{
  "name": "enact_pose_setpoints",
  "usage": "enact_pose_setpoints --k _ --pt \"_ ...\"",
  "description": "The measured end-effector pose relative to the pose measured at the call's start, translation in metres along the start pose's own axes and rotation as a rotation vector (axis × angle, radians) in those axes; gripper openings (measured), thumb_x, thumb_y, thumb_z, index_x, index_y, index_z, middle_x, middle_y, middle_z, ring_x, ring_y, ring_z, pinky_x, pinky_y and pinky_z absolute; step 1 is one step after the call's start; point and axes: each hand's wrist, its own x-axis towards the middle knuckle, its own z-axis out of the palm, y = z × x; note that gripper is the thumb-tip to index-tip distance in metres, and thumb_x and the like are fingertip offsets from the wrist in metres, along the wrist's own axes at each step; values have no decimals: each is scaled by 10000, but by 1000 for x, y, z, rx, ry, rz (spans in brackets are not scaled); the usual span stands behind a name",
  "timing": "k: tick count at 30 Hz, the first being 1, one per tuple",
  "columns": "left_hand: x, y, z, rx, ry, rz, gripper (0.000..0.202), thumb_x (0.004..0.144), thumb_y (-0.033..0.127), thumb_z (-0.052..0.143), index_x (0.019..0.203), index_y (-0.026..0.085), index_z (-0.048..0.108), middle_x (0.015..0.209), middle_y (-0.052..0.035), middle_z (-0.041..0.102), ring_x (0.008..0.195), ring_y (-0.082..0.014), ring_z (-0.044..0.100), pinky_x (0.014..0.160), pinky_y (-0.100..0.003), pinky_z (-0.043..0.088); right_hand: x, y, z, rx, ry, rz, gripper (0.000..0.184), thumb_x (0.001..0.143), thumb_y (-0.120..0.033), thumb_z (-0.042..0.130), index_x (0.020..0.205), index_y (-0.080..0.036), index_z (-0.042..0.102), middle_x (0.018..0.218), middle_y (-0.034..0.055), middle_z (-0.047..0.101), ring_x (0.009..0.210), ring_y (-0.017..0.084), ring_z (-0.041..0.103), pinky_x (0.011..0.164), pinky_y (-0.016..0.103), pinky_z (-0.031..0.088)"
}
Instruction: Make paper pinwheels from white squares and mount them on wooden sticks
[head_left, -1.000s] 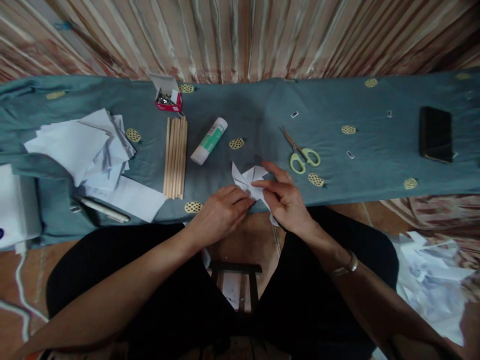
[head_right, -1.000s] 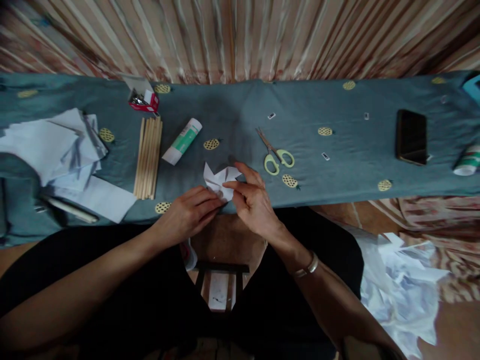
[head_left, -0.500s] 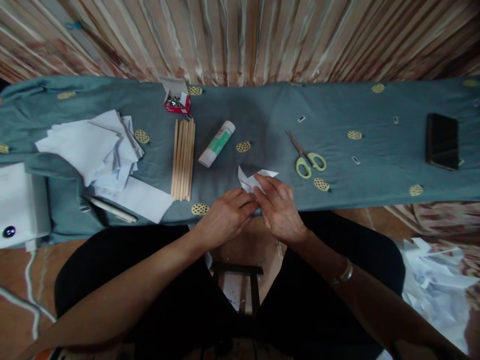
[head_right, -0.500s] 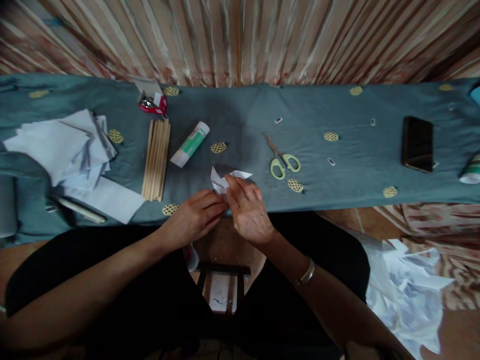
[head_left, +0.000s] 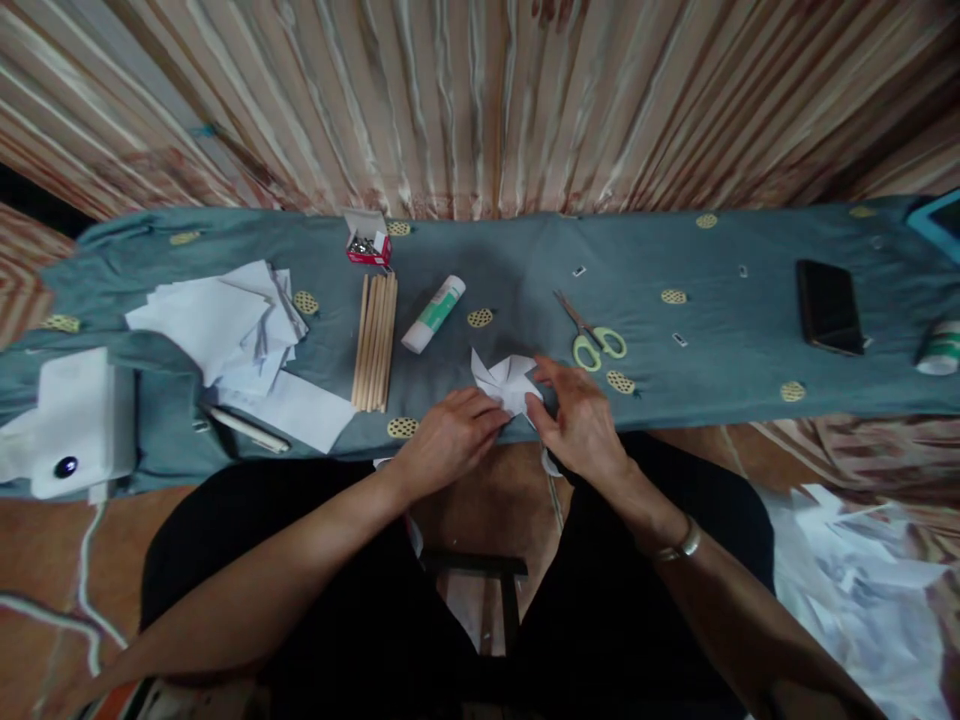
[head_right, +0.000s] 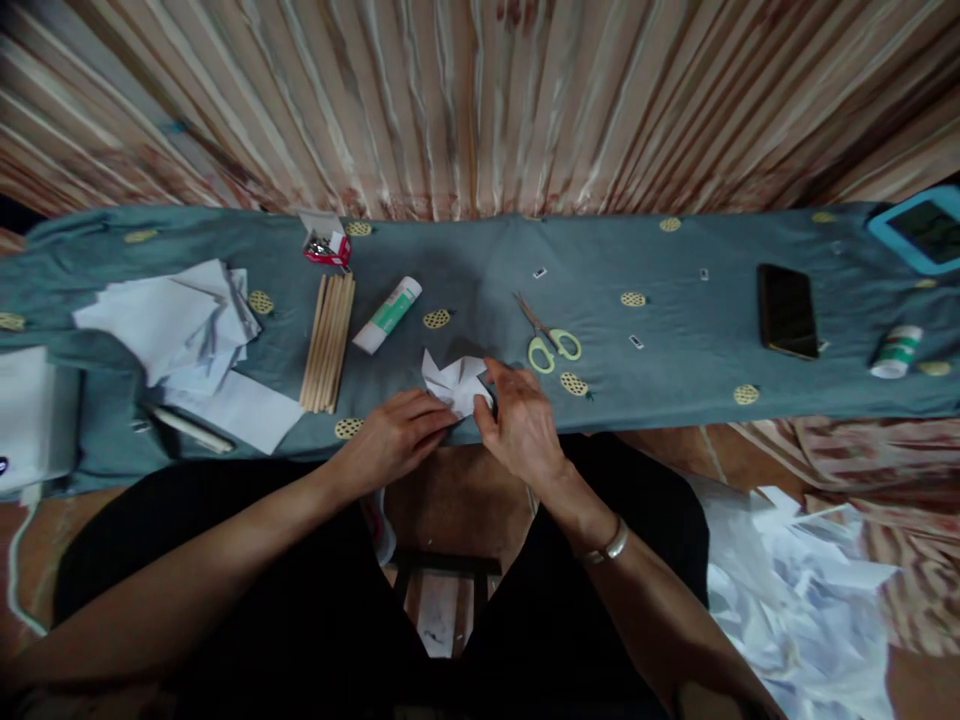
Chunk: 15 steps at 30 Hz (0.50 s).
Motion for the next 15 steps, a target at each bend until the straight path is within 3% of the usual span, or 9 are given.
enact_pose_setpoints --k 4,8,12,15 --pt "1 -1 -2 -13 5 4 256 907 135 563 1145 133 659 1021 -104 696 965 -222 641 838 -404 560 3 -1 5 19 -5 71 419 839 -258 549 1249 -174 579 890 64 724 787 232 656 759 386 557" --pt "1 -2 -4 -86 56 -31 244 889 144 589 1119 134 670 1010 -97 712 962 -213 656 849 -391 562 9 -4 4 104 -30 187 421 816 -246 564 1227 -156 580 884 58 735 735 205 674 727 362 562" --pt "3 -11 -12 -263 190 -189 208 852 198 663 1051 147 694 945 -71 729 890 -182 684 831 -342 566 17 -6 3 217 -30 297 419 773 -266 618 1181 -171 602 869 47 746 693 188 676 716 372 574" --pt "5 -25 -19 -331 298 -331 316 838 225 679 1143 147 661 984 -74 727 907 -176 688 859 -343 559 22 -3 5 349 -5 390 400 741 -277 651 1127 -175 622 860 46 752 684 178 684 722 367 578"
